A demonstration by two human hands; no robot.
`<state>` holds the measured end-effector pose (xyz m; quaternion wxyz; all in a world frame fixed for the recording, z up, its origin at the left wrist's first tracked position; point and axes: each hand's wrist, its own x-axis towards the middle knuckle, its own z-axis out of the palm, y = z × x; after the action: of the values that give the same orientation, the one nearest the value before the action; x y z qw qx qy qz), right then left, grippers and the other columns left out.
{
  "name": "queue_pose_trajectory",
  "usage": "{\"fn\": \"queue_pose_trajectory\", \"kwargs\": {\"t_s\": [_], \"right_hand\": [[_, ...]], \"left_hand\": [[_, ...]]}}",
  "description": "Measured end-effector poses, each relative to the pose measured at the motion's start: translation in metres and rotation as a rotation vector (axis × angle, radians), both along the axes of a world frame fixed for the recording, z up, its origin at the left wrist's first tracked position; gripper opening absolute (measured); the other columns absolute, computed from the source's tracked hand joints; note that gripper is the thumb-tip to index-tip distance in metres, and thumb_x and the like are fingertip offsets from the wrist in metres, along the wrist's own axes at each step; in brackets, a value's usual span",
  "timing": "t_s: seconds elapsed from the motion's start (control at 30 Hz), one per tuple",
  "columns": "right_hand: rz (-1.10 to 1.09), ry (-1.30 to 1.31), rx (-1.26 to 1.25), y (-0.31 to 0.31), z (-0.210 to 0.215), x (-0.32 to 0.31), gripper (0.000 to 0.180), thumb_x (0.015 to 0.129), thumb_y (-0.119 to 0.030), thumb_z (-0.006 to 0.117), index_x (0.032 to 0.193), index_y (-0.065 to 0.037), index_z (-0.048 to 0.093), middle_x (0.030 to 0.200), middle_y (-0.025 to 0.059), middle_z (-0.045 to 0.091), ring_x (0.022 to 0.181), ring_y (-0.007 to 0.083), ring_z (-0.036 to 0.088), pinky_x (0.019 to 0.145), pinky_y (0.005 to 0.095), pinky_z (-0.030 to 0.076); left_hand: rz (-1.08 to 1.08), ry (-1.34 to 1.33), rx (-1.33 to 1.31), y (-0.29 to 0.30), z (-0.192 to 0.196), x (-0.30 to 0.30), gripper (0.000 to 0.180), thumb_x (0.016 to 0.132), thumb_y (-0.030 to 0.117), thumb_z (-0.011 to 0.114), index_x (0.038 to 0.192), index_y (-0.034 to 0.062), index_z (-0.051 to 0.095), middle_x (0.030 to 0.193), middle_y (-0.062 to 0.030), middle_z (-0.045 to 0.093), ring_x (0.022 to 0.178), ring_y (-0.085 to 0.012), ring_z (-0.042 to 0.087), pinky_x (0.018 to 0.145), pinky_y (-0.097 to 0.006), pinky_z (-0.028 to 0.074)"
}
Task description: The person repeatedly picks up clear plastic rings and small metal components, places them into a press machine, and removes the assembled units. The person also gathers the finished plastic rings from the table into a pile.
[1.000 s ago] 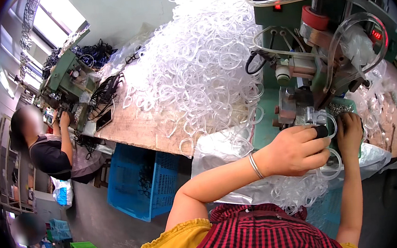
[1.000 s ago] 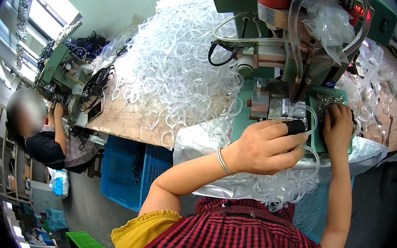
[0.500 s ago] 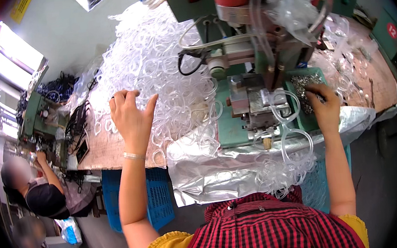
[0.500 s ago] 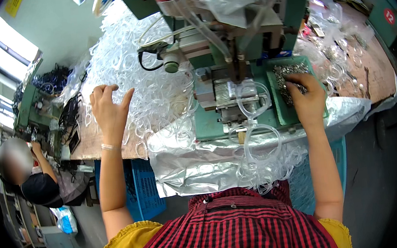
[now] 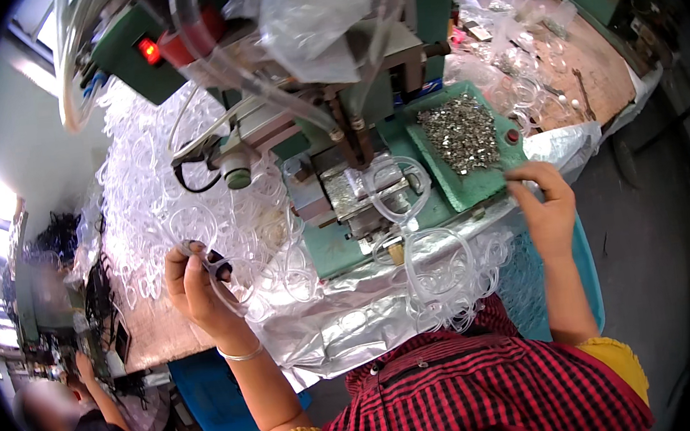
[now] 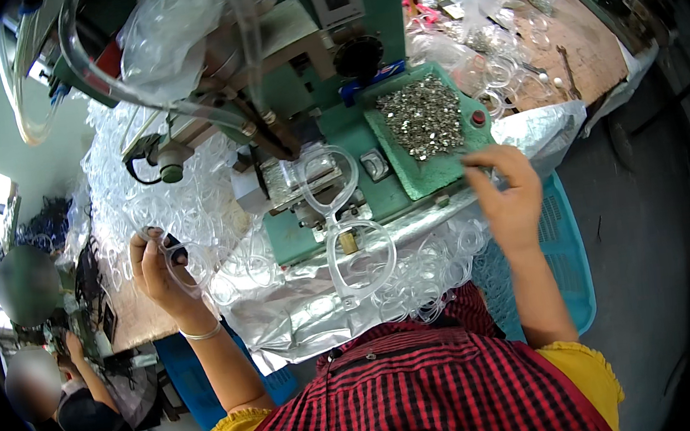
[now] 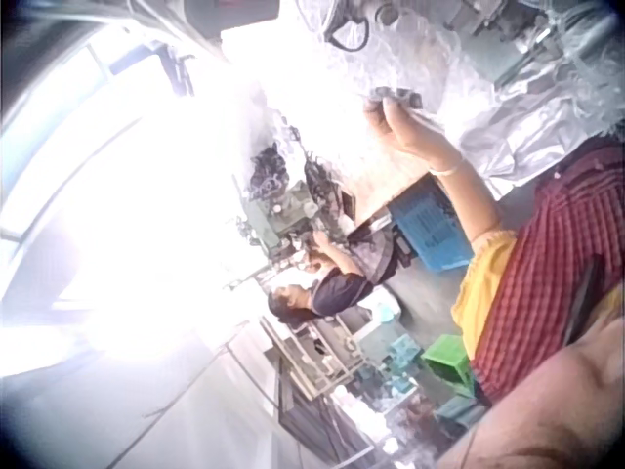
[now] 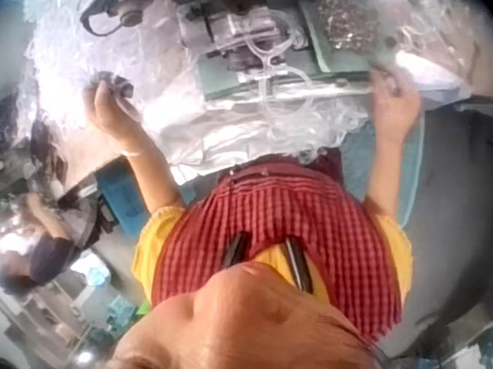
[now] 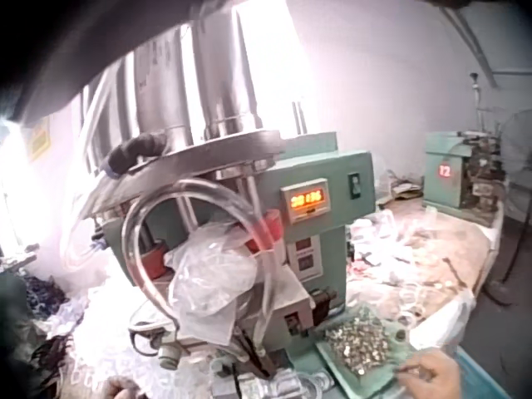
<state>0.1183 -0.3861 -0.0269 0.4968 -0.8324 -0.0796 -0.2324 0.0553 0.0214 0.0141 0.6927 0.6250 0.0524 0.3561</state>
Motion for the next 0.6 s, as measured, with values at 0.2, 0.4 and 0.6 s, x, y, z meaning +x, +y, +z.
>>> {"fn": "queue_pose_trajectory", "kwargs": {"t_s": [0.2, 0.4, 0.6], "right_hand": [[0.405, -0.012, 0.237, 0.092, 0.071, 0.053, 0.033, 0.072, -0.003, 0.072, 0.104, -0.002, 0.065, 0.085, 0.0087, 0.067, 0.084, 0.0209, 0.064, 0.081, 0.0325, 0.049], [0.559, 0.233, 0.511, 0.113, 0.053, 0.064, 0.052, 0.073, -0.001, 0.074, 0.12, 0.004, 0.053, 0.082, 0.0057, 0.065, 0.079, 0.0102, 0.061, 0.075, 0.027, 0.048], [0.561, 0.339, 0.465, 0.11, 0.069, 0.059, 0.054, 0.073, 0.0, 0.075, 0.121, 0.004, 0.051, 0.084, 0.0036, 0.062, 0.08, 0.0102, 0.059, 0.074, 0.0245, 0.047]], "left_hand": [[-0.118, -0.116, 0.012, -0.041, 0.012, 0.038, 0.005, 0.095, 0.004, 0.053, 0.099, 0.0024, 0.051, 0.092, -0.0118, 0.06, 0.075, -0.0186, 0.06, 0.066, -0.034, 0.054], [-0.032, -0.102, -0.015, -0.045, -0.014, -0.004, 0.009, 0.098, 0.008, 0.056, 0.105, 0.0039, 0.052, 0.094, -0.0103, 0.062, 0.079, -0.0161, 0.061, 0.071, -0.032, 0.056], [0.092, -0.13, 0.019, -0.05, -0.033, 0.015, 0.006, 0.095, 0.001, 0.056, 0.1, 0.0024, 0.053, 0.092, -0.0125, 0.064, 0.078, -0.0189, 0.064, 0.07, -0.033, 0.058]]}}
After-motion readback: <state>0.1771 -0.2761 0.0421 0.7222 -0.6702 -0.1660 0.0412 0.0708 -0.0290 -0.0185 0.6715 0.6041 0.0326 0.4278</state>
